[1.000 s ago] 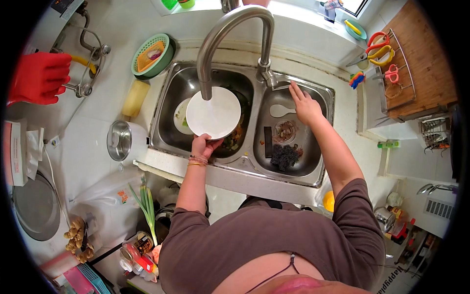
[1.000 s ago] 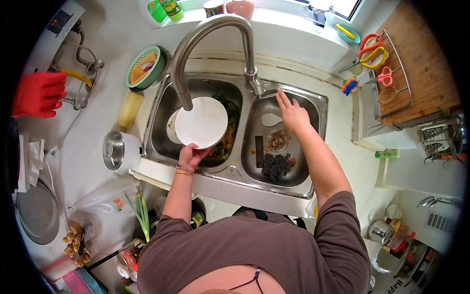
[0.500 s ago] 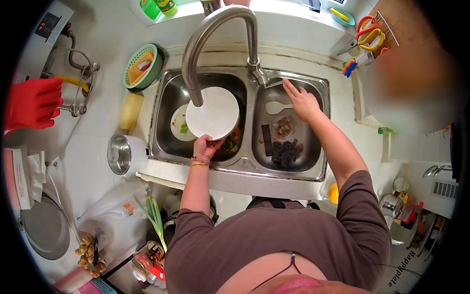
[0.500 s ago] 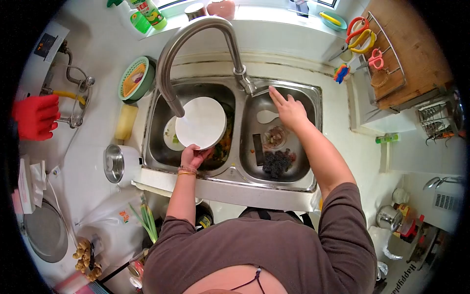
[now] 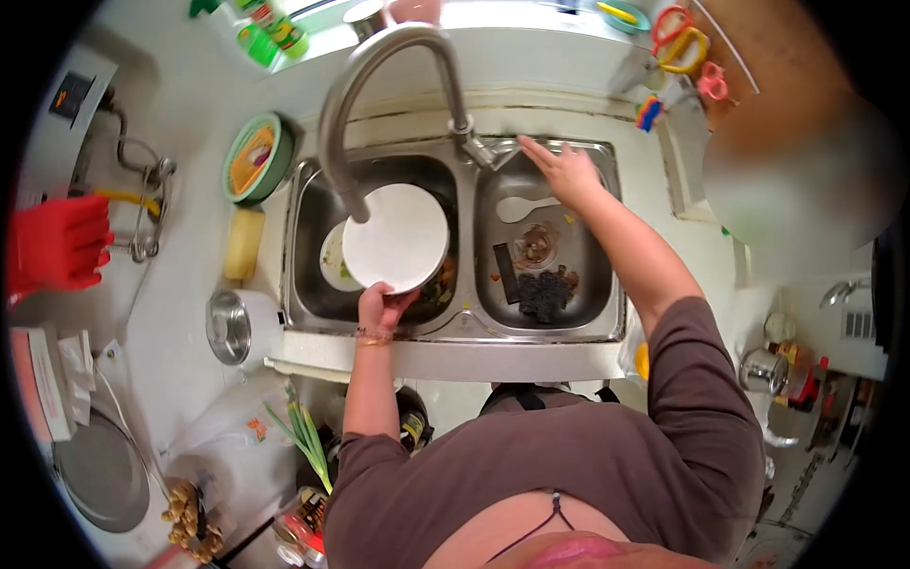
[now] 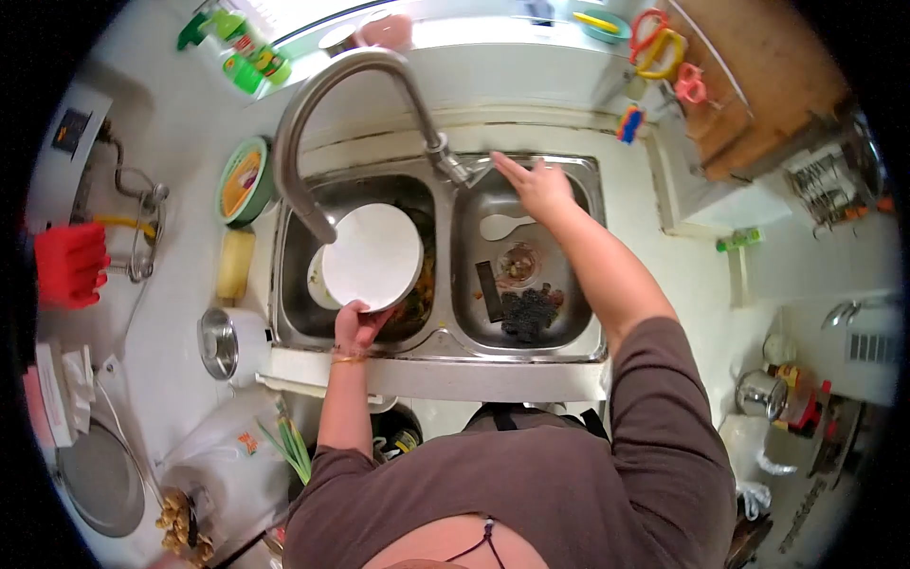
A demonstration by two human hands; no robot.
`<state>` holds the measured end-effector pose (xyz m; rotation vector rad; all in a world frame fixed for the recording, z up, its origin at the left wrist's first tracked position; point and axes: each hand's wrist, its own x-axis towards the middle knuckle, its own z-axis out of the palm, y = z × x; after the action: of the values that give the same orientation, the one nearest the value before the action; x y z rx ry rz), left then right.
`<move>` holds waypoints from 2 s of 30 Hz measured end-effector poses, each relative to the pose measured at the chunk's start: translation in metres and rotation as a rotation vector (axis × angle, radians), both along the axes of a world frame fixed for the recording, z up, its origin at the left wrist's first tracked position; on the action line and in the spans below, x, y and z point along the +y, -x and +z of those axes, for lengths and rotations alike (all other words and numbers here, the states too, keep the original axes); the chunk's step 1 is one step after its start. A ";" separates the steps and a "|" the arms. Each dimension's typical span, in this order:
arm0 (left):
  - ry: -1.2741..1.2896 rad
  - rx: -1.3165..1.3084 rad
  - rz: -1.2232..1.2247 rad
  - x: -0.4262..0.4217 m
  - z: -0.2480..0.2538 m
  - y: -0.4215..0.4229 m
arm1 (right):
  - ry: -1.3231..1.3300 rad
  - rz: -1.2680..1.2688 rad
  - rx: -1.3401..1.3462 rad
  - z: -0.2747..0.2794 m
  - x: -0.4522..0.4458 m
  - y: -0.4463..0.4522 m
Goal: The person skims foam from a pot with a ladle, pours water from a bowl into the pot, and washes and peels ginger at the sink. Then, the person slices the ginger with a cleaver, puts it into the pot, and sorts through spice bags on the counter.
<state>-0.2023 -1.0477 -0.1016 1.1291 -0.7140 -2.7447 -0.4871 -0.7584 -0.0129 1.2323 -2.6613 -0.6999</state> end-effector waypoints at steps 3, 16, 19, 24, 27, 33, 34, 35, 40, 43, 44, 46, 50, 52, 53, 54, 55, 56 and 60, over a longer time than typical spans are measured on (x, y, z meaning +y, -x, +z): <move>0.027 0.051 -0.070 0.008 0.026 -0.009 | 0.011 -0.155 -0.225 -0.010 -0.017 0.010; 0.448 0.191 -0.708 0.173 0.187 -0.017 | 1.030 -0.143 -0.529 0.091 0.231 -0.269; 0.448 0.108 -1.016 0.217 0.187 -0.010 | 1.151 -0.451 -0.376 0.102 0.327 -0.373; 0.441 0.426 -1.352 0.373 0.213 -0.037 | 1.144 -1.013 0.450 0.122 0.499 -0.571; 0.305 0.432 -1.415 0.477 0.231 -0.078 | 0.783 -1.296 0.756 0.132 0.602 -0.691; 0.053 0.406 -1.666 0.646 0.268 -0.159 | 0.334 -1.654 0.645 0.132 0.738 -0.825; 0.054 0.405 -1.667 0.670 0.274 -0.173 | 0.348 -1.653 0.572 0.128 0.755 -0.829; 0.060 0.400 -1.671 0.693 0.279 -0.186 | 0.367 -1.654 0.493 0.122 0.769 -0.832; 0.041 0.377 -1.892 0.780 0.290 -0.201 | 0.388 -1.628 0.230 0.105 0.798 -0.829; 0.085 0.385 -1.970 0.827 0.295 -0.207 | 0.497 -1.569 0.377 0.099 0.795 -0.834; 0.089 0.391 -2.007 0.842 0.295 -0.204 | 0.551 -1.598 0.399 0.104 0.790 -0.834; 0.106 0.419 -2.066 0.870 0.295 -0.199 | 0.737 -1.678 0.468 0.116 0.774 -0.835; 0.121 0.497 -2.067 0.912 0.296 -0.194 | 1.047 -1.693 0.610 0.114 0.767 -0.844; 0.117 0.478 -2.074 0.927 0.296 -0.189 | 1.224 -1.622 0.601 0.116 0.767 -0.851; 0.123 0.460 -2.052 0.933 0.295 -0.187 | 1.321 -1.622 0.547 0.121 0.766 -0.855; 0.125 0.464 -2.052 0.938 0.295 -0.185 | 1.416 -1.619 0.490 0.129 0.765 -0.858; 0.125 0.468 -2.048 0.942 0.295 -0.183 | 1.429 -1.633 0.479 0.137 0.765 -0.862; 0.126 0.473 -2.040 0.945 0.295 -0.181 | 1.456 -1.660 0.472 0.148 0.762 -0.864; 0.115 0.467 -2.026 0.951 0.293 -0.169 | 1.589 -1.652 0.432 0.183 0.756 -0.862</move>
<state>-0.0329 -0.0970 0.1915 -1.1500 -2.8663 -3.4187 0.3751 -0.0020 0.1699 -1.3190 -2.0031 0.9382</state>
